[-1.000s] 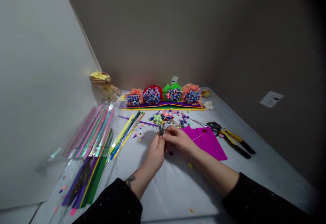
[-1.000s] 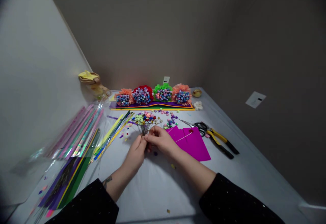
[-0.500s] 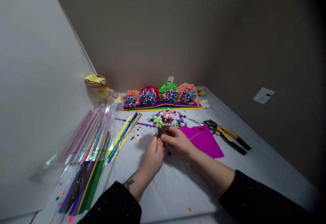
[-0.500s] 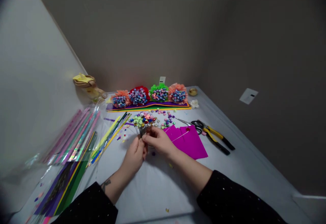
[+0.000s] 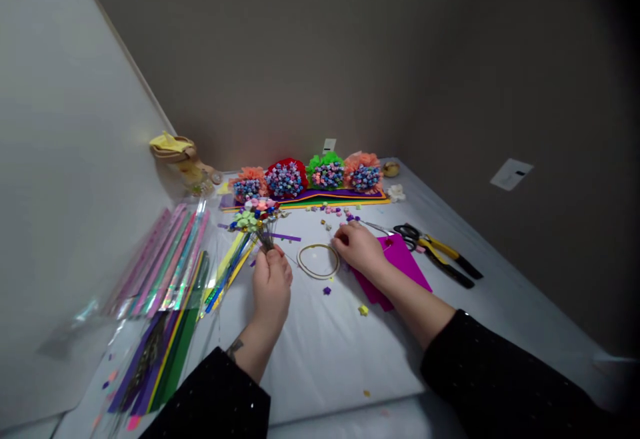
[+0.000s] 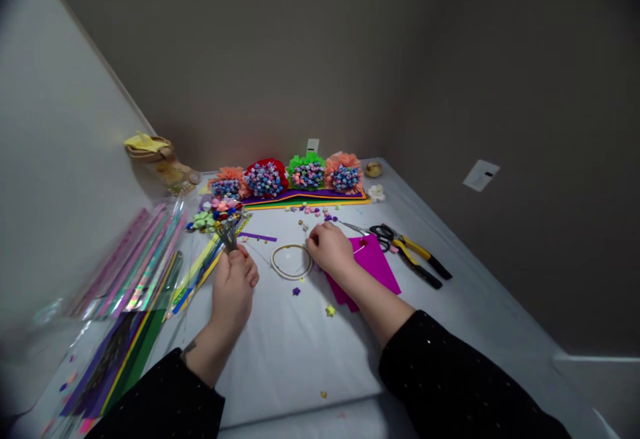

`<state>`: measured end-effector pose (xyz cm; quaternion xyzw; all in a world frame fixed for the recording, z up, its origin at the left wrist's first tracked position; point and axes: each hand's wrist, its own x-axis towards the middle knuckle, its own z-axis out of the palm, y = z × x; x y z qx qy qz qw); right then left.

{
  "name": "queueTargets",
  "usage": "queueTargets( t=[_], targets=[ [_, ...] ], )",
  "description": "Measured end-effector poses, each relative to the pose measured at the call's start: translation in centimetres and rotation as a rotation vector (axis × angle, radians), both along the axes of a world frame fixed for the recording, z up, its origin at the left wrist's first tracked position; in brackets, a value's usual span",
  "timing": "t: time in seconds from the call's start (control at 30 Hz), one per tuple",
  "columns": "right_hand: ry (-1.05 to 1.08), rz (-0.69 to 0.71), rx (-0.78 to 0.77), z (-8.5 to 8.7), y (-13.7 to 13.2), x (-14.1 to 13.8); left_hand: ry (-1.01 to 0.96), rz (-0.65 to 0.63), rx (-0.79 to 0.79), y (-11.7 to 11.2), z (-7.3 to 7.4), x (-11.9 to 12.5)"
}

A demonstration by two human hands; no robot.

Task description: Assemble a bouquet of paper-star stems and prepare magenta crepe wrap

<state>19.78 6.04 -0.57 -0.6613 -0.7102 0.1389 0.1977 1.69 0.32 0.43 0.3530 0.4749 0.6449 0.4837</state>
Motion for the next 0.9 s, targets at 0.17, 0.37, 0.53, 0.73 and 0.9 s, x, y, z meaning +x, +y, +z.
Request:
queueTargets(
  t=[0.17,0.37,0.53,0.73,0.9],
  targets=[
    [-0.180,-0.018,-0.094,0.2,0.2,-1.3,-0.056,-0.075,-0.068,-0.2,0.3,0.3],
    [-0.213,-0.027,-0.155,0.3,0.6,-0.6,-0.052,-0.122,-0.117,-0.1,0.3,0.5],
    [0.095,-0.018,0.042,-0.1,0.4,0.0,-0.054,-0.156,-0.188,0.0,0.1,0.5],
    [0.682,0.038,0.035,1.3,-1.1,-0.6,-0.073,-0.190,-0.213,0.0,-0.3,1.0],
    [0.928,0.199,-0.040,2.8,-3.8,-3.0,-0.071,-0.237,-0.259,-0.5,-0.6,1.9]
  ],
)
